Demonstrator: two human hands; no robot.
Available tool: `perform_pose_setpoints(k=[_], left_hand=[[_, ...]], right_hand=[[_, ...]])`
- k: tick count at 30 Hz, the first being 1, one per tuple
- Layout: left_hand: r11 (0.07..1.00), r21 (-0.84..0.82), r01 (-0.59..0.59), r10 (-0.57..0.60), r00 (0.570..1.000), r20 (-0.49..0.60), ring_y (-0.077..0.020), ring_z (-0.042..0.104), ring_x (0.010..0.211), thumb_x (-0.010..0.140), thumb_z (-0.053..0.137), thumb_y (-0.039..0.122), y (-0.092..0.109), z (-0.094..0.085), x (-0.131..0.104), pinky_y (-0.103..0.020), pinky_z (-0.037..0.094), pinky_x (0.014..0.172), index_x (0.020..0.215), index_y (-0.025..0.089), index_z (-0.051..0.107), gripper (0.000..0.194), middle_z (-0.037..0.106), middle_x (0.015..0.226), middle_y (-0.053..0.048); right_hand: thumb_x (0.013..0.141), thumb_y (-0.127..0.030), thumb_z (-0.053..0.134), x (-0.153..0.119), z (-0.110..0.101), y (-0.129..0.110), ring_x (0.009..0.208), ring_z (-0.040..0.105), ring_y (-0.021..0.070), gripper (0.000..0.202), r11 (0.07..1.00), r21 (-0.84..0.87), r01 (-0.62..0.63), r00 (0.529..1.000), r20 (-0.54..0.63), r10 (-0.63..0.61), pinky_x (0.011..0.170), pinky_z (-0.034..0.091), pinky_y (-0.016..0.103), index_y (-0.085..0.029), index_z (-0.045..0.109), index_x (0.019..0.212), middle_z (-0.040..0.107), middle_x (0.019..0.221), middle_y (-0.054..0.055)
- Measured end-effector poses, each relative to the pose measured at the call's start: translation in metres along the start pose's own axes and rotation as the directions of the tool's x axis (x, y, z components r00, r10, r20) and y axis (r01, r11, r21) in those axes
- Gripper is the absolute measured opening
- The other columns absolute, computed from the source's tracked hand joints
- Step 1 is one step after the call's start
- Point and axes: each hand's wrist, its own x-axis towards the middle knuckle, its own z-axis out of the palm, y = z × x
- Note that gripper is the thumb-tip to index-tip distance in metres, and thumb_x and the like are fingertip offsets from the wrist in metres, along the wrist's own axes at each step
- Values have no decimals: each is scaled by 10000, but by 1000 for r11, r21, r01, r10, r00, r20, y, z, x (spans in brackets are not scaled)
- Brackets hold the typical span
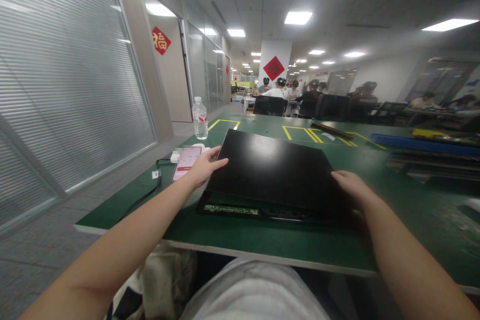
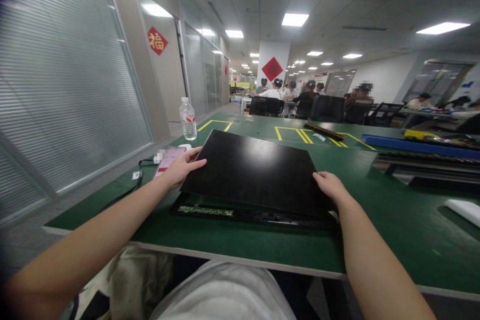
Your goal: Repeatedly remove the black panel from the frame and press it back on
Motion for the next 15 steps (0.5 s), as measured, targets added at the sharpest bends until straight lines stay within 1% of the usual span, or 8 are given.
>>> perform_pose_setpoints(k=[3,6,8,11,13,15], left_hand=[[1000,3,-7,7,1000,-17,-342,599,1240,466,951,318,-4,-2,4,-433,481,1036,1163,146,700,761,745,1174,-130],[1000,4,-25,25,999,-46,-339,596,1245,466,950,317,-7,-4,5,-423,481,1040,1140,151,707,735,734,1205,-129],[998,7,-64,65,996,-60,-329,596,1250,498,942,328,-7,-3,3,-413,473,1051,1143,157,706,708,729,1217,-125],[992,3,-130,130,989,-71,-321,581,1271,543,927,356,-6,-2,0,-413,455,1075,1162,153,695,691,717,1240,-127],[989,-4,-145,145,986,-77,-323,572,1281,564,917,372,-6,0,-2,-415,454,1078,1185,148,679,702,704,1264,-135],[989,-7,-146,145,986,-81,-322,582,1269,585,906,381,-6,2,-4,-411,469,1064,1212,150,659,712,691,1285,-137]], right_hand=[[831,-361,646,0,-1,-2,937,702,275,248,989,127,-80,997,-1,81,780,545,339,-169,778,916,764,977,131],[780,-303,686,-1,-4,-6,949,705,274,240,962,243,-120,992,-17,128,796,553,341,-167,779,954,763,1010,130],[764,-257,681,-3,-5,-10,958,708,277,302,942,310,-131,989,-21,145,820,554,350,-152,770,1032,760,1034,137],[757,-210,654,-8,-8,-18,990,705,283,413,903,415,-113,990,-30,138,851,554,354,-136,733,1156,751,1082,140],[744,-191,648,-12,-13,-24,1006,702,284,495,852,508,-122,988,-23,155,854,556,345,-127,694,1233,738,1133,141],[738,-193,643,-18,-20,-30,994,706,279,604,760,635,-140,986,17,167,836,561,326,-121,621,1338,724,1171,149]])
